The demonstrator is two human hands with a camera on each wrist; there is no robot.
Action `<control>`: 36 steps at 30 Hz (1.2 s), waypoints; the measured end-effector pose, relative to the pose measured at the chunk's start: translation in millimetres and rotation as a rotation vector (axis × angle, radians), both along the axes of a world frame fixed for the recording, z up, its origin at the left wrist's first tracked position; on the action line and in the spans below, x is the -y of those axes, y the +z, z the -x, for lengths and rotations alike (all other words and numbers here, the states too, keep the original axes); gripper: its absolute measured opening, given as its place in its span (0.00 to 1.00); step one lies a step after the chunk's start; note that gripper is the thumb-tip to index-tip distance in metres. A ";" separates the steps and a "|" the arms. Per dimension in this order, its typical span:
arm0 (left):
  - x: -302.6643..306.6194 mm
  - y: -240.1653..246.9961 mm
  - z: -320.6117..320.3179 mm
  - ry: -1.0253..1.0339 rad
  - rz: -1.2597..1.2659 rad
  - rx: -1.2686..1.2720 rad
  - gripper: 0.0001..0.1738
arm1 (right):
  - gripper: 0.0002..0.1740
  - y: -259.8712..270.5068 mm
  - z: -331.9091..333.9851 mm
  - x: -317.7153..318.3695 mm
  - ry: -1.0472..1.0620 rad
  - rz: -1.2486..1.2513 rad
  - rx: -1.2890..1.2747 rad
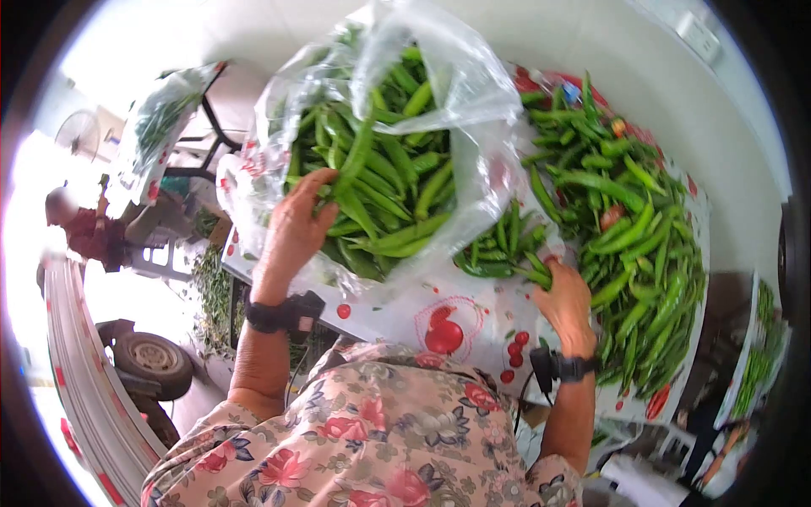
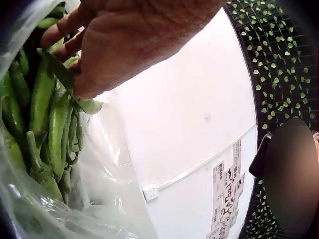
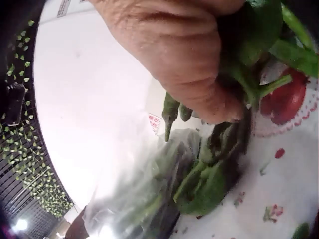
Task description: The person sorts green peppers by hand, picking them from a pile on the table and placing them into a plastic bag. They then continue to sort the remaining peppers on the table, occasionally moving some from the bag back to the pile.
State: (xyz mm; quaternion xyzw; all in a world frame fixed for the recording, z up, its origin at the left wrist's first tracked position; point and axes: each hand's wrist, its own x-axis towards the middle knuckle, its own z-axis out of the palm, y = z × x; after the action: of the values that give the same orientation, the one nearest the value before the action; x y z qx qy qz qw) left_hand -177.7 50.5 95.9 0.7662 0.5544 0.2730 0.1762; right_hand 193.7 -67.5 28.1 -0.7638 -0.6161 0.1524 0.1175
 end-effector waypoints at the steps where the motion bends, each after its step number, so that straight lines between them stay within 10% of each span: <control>1: 1.2 2.2 -0.2 0.006 0.010 0.018 0.24 | 0.18 1.6 -3.2 4.0 -0.002 -0.063 -0.056; 7: 6.7 7.5 -0.4 -0.044 -0.039 0.032 0.21 | 0.17 67.1 4.4 4.0 0.084 -0.554 -0.161; 18: 12.7 3.5 13.8 -0.024 0.004 -0.139 0.21 | 0.21 139.7 148.2 -92.7 0.863 -0.888 -0.306; 30: 18.5 17.7 14.1 0.005 -0.025 0.049 0.14 | 0.13 89.9 46.7 -54.3 -0.031 -0.455 -0.651; 36: 8.8 17.1 -7.0 -0.045 -0.041 0.041 0.14 | 0.16 42.3 3.1 -22.5 -0.019 -0.253 -0.316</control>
State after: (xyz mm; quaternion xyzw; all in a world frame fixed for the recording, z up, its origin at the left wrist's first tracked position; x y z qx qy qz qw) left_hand -170.7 41.8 113.1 0.7760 0.5278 0.2958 0.1780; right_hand 190.7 -45.0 70.4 -0.7151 -0.5971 0.1906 0.3093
